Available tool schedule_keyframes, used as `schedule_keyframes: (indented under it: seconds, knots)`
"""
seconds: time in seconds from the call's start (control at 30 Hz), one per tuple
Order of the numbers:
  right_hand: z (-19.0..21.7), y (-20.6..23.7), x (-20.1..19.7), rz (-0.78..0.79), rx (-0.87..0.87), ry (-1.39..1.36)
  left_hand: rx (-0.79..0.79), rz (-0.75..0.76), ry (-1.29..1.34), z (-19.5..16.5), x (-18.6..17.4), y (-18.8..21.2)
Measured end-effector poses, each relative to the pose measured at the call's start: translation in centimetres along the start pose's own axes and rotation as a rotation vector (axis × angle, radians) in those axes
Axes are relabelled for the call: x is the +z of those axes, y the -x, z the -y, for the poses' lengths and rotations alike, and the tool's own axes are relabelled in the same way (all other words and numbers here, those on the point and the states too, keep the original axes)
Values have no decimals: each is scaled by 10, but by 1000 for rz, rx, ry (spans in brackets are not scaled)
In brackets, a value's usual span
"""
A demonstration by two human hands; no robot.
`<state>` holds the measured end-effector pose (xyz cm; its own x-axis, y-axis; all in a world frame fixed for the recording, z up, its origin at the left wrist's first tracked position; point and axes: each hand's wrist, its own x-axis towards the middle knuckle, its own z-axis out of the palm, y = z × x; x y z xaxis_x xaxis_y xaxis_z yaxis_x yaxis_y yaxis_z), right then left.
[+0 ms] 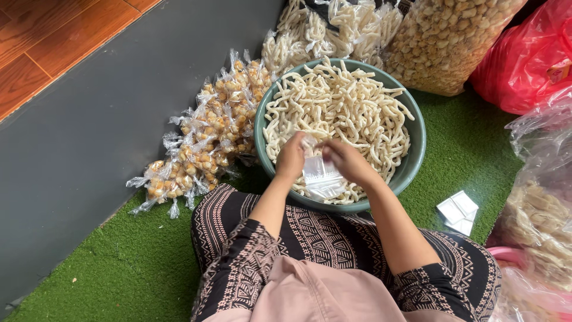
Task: The person sits on the floor and packs white, worm-shaped snacks from a large green bowl into small clear plastic bags. They fill each bag by hand and tie the top to seal it, placing the finished packages aside.
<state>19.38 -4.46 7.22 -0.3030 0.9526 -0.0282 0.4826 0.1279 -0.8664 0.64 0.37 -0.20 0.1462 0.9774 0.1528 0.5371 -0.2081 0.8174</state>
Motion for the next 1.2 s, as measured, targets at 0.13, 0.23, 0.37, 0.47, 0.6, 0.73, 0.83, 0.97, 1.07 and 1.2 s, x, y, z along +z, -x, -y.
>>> schedule_keyframes:
  seconds: [0.13, 0.23, 0.37, 0.47, 0.6, 0.73, 0.83, 0.97, 1.07, 1.2]
  knots:
    - [-10, -11, -1, -215, -100, -690, -195, 101, 781, 2, 2, -1]
    - [-8, -13, 9, -370, -118, -454, -411, 182, 994, 0, 5, -4]
    - [8, -3, 30, -444, -140, -71, -421, 200, 1167, 3, 7, -3]
    - [22, 3, 38, -466, -286, 215, -443, 147, 1185, 7, 9, -1]
    - [31, 6, 40, -460, -336, 577, -460, 110, 1158, 8, 11, -1]
    - [22, 3, 40, -453, -290, 661, -332, 135, 1011, 5, 15, 1]
    - [7, -8, 30, -332, -169, 347, -302, 93, 918, 4, 15, 2]
    - [-24, -13, -1, -403, 87, 211, -373, 33, 875, 3, 10, -1]
    - [-47, -3, -19, -366, 194, 727, -405, 35, 900, 1, 9, -2]
    - [-62, 2, -20, -210, 276, 895, -358, 60, 891, -1, 11, 0]
